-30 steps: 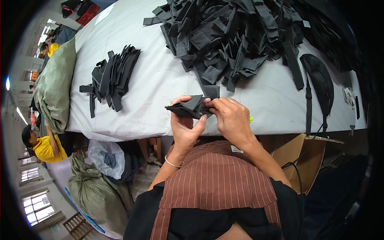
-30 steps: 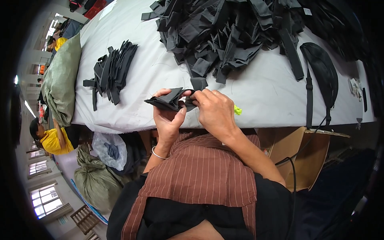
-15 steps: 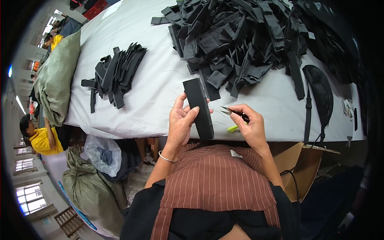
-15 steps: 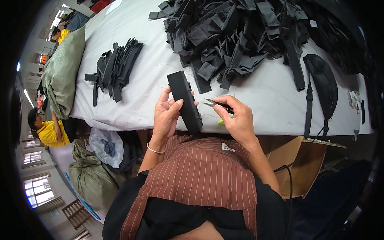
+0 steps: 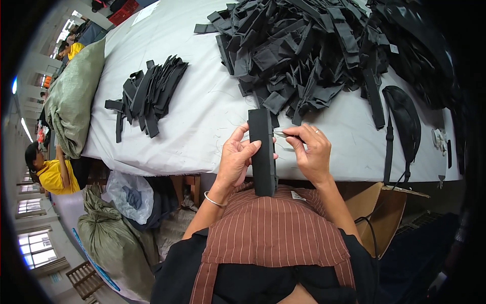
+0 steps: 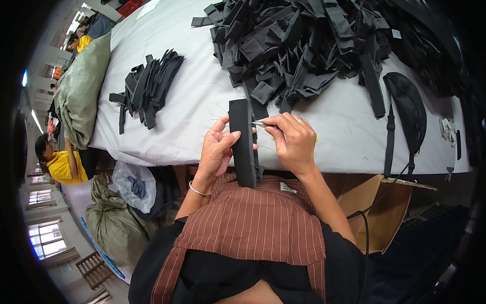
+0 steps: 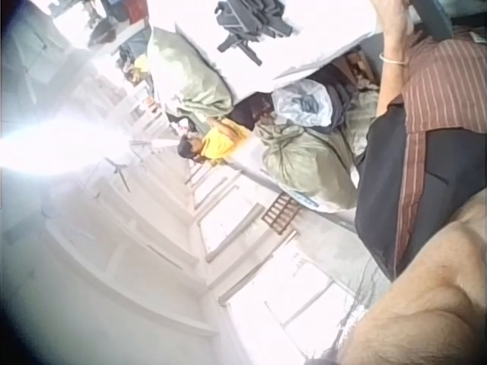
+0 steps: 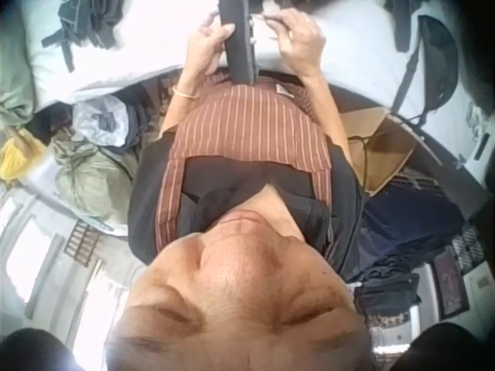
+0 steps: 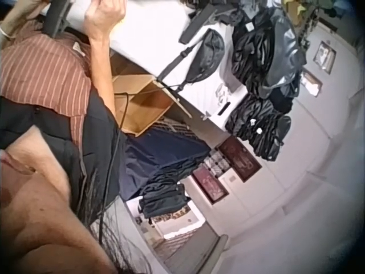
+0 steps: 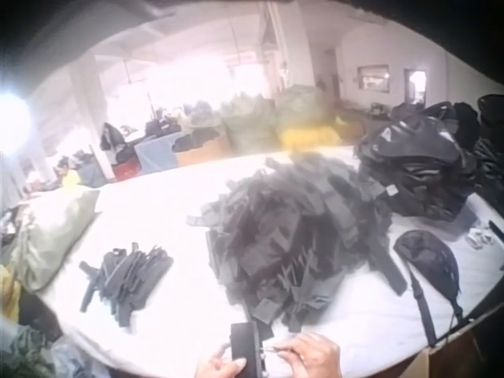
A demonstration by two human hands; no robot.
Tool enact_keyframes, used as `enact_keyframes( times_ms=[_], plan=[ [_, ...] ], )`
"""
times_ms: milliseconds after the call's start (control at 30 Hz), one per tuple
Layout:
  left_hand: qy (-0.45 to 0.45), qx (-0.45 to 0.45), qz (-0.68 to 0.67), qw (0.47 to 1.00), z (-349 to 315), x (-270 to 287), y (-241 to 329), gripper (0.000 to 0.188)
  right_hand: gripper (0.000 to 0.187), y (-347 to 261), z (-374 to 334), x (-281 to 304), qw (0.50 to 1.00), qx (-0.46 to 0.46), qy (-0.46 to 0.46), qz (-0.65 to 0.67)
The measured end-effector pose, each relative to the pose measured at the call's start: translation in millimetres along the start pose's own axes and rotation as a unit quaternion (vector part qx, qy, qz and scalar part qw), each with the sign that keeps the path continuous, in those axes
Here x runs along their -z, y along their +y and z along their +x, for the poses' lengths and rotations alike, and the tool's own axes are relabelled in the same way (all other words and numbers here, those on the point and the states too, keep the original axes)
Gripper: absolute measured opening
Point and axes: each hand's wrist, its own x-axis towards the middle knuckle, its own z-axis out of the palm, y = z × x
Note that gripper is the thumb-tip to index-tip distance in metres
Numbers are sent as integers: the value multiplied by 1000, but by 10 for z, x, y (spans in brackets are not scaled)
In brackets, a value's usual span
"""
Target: Trimming excess threads from black fabric straps using snips.
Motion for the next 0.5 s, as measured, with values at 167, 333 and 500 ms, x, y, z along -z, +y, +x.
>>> enact_keyframes(
  times_ms=[167,333,500],
  plan=[
    [6,-4,-3,1000,7,30,-15,48,15,-39,-9,45,999,10,-17,-28],
    [2,1,10,1000,14,56,-44,47,15,-39,-10,44,999,20,-27,-30],
    [-2,3,-8,1000,12,25,-38,59,14,-26,-8,36,999,12,-20,-32]
  ],
)
